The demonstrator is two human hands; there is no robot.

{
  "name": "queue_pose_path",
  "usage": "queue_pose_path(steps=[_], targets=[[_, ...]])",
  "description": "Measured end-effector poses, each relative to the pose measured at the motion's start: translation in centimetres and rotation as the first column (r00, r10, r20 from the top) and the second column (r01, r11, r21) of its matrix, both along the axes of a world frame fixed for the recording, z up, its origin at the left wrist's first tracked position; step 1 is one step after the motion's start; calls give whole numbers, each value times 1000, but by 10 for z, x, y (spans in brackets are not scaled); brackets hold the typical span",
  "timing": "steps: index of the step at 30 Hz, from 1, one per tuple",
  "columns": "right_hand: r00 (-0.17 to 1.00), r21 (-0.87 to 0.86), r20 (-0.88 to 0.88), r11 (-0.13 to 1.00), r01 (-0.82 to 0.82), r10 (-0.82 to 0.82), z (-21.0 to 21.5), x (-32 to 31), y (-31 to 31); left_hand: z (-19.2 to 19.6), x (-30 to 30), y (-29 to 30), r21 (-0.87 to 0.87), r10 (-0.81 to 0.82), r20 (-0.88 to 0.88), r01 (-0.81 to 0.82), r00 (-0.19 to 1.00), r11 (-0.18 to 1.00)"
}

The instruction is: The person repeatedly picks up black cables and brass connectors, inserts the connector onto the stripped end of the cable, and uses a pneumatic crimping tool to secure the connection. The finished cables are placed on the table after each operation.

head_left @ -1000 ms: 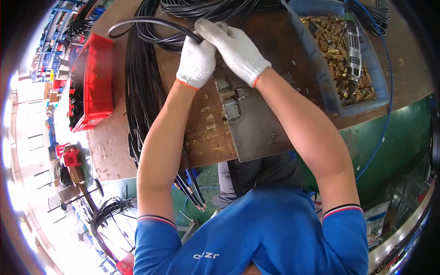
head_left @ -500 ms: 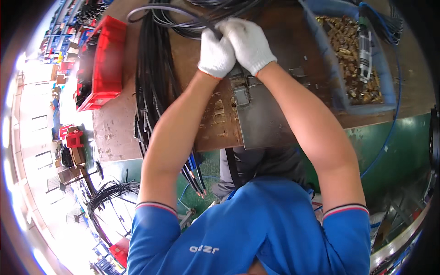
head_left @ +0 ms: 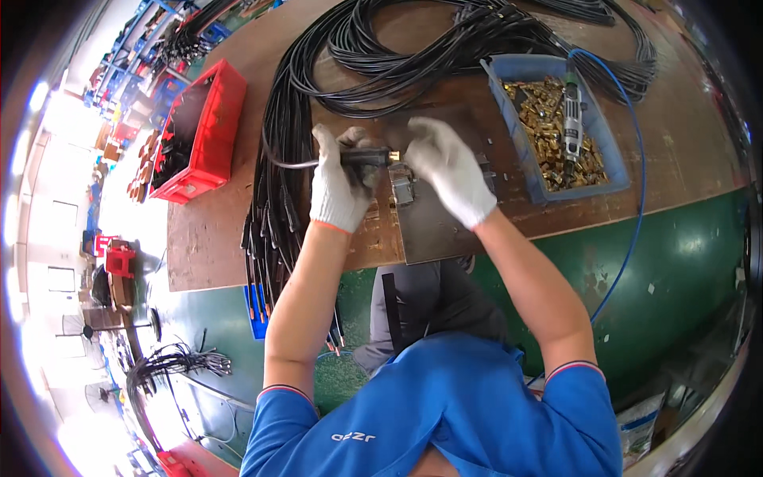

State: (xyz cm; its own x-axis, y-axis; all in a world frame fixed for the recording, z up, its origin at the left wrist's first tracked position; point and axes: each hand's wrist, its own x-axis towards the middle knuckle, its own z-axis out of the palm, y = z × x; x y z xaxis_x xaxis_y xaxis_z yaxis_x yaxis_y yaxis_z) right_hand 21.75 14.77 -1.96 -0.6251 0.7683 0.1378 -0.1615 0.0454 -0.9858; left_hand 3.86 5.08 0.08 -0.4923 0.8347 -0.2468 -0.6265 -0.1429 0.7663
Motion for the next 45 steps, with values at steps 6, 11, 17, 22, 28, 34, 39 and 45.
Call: queue_pose_path(steps=[6,11,17,22,28,34,39,45], targets=[[998,344,-51,939,-5,25,15,-9,-50,-4,29,-21,98,-75,325,45,943,994],[998,594,39,805,21,-55,32,-11,-53,-6,32,-24,207,-177,456,90,872,974],[998,667,-25,742,61,-60,31,-15,-51,-19,32,-20,339,-307,555,127,773,932],[996,633,77,770,-82,42,37,-12,-40,-5,45,-22,132,-120,454,67,883,989],[821,-291,-433,920,263,-372,64,-5,76,3,48,-51,52,-103,182,95,978,994],[997,-79,-62,996,39,-44,60,2,15,21,-2,-113,11,356,-494,-404,793,915],[914,130,256,926,-355,314,31,-11,-64,28,-53,-162,-25,495,-645,-663,583,748],[576,189,593,597,-779,563,1,-34,-148,11,-34,-184,-231,184,-819,-607,543,760]])
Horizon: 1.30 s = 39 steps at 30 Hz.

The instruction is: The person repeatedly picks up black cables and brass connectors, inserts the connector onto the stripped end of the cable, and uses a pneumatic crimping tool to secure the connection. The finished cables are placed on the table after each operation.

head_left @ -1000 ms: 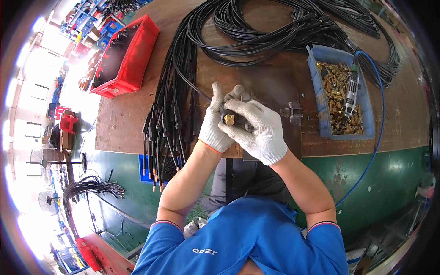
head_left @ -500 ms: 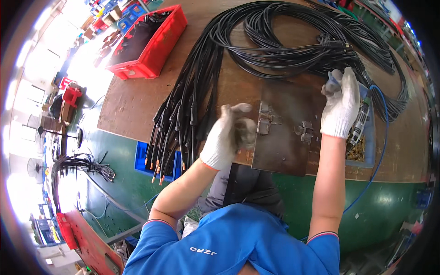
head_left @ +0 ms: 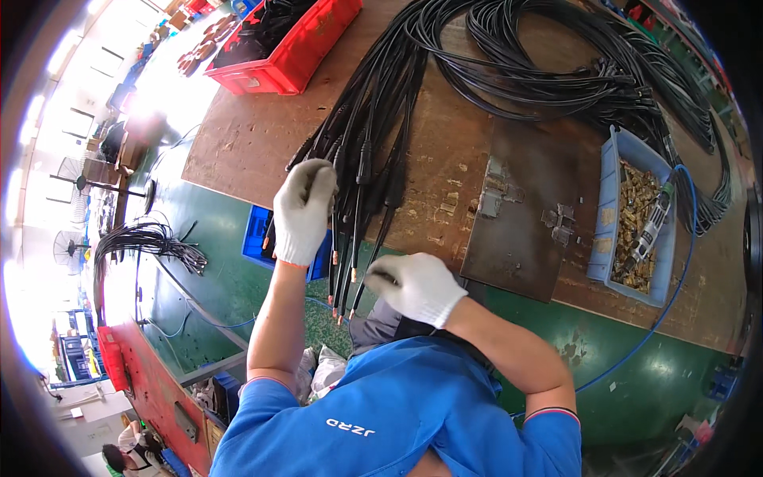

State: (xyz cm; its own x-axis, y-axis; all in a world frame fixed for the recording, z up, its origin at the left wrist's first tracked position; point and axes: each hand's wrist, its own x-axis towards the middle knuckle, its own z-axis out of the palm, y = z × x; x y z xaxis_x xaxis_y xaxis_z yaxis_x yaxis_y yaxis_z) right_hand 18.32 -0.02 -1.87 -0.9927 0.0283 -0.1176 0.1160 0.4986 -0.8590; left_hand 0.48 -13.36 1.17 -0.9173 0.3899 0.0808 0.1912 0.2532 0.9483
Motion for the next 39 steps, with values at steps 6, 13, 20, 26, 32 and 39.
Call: queue_pose_path(steps=[6,13,20,26,32,39], targets=[[962,-203,250,965,167,-114,-46,-14,-27,-9,12,0,-124,-52,-99,40,994,991],[934,-466,160,810,356,-319,-57,-6,-41,17,20,26,-407,-556,-705,391,441,826],[999,-455,43,890,37,-20,-10,14,39,22,9,67,-576,-837,-547,729,-8,369],[977,322,209,946,-28,-43,54,49,83,32,-7,66,-740,-845,-522,553,-115,382],[979,631,-196,757,171,-59,28,74,89,33,-17,53,-712,-843,-537,520,29,472],[922,715,-386,639,284,22,4,56,100,31,22,74,-685,-890,-433,589,144,429]])
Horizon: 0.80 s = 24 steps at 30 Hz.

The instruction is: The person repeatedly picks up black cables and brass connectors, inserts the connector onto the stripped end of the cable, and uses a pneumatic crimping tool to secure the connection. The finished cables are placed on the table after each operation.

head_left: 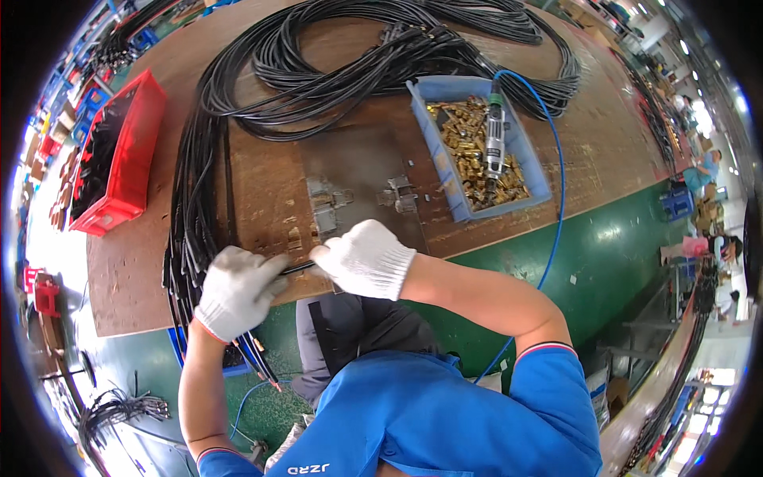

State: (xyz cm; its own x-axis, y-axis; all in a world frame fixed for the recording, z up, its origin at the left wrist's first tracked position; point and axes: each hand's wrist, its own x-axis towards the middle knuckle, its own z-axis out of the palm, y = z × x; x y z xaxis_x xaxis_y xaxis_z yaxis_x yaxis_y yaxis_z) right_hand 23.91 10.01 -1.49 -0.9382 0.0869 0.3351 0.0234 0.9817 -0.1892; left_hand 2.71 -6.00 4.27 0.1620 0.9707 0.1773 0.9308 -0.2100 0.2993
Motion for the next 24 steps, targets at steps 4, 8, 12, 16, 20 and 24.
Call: queue_pose_path(steps=[4,8,12,16,20,24], targets=[[997,-7,70,1000,-13,14,8,0,8,-13,16,19,-213,45,125,-18,991,977],[958,67,283,997,27,-45,45,36,54,-21,13,24,-206,54,202,-11,978,978],[809,84,141,821,565,-571,89,82,153,-24,12,22,-176,134,263,-89,955,980],[713,277,170,727,628,-680,84,120,223,-24,21,32,-132,127,272,-94,954,987],[596,495,449,741,454,-665,67,97,239,-25,23,37,-205,171,203,-128,964,970],[389,590,577,696,411,-718,68,67,240,-33,22,39,-172,181,223,-143,958,975]])
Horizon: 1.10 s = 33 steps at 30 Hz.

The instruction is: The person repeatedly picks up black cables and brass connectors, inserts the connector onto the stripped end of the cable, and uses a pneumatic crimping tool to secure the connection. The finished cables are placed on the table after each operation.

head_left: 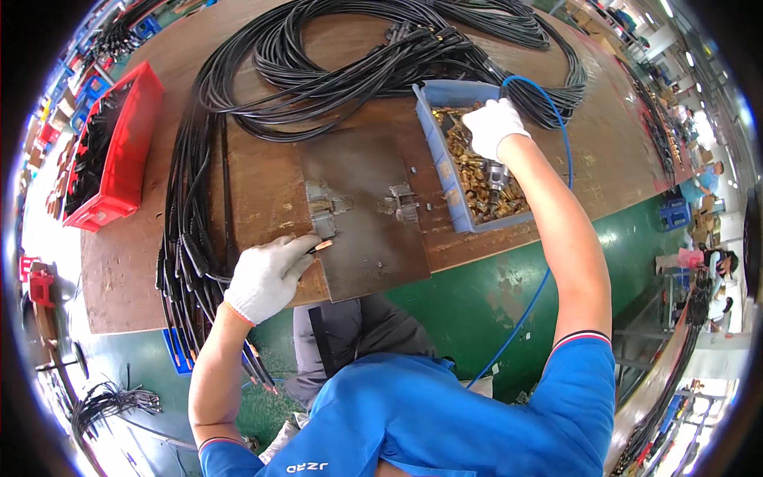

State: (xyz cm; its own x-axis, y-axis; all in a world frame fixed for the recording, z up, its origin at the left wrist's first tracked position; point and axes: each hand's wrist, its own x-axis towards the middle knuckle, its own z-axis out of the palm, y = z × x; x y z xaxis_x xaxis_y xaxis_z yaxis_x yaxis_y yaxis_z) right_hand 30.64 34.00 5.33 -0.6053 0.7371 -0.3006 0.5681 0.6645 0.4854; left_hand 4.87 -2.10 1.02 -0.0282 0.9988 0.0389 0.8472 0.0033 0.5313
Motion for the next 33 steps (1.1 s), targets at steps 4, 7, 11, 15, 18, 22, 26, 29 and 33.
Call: queue_pose_path(steps=[4,7,11,15,18,22,26,29,33], targets=[[996,-31,-82,999,-17,15,2,0,4,2,1,3,15,27,38,-27,999,1000],[987,-51,-156,997,-50,42,-3,12,15,1,1,4,30,29,71,-32,997,999],[892,2,-442,995,-101,92,3,27,16,1,-1,5,59,-6,106,0,994,998],[114,-306,-951,926,-220,-288,-1,29,-10,6,-1,4,56,-7,139,-1,990,998],[-99,-647,-577,528,-550,-811,18,-4,-99,2,-5,-1,55,12,149,-21,989,998],[13,-610,-117,62,-790,-993,-26,-21,-162,5,-4,3,41,19,155,-26,988,999],[28,-543,162,-113,-832,-986,-68,-44,-190,7,-4,1,79,64,209,-82,976,993],[22,-541,194,-126,-831,-981,-75,-53,-199,10,-5,3,158,44,228,-81,973,984],[87,-497,177,-166,-852,-980,-82,-61,-202,8,-6,2,195,42,236,-89,971,977]])
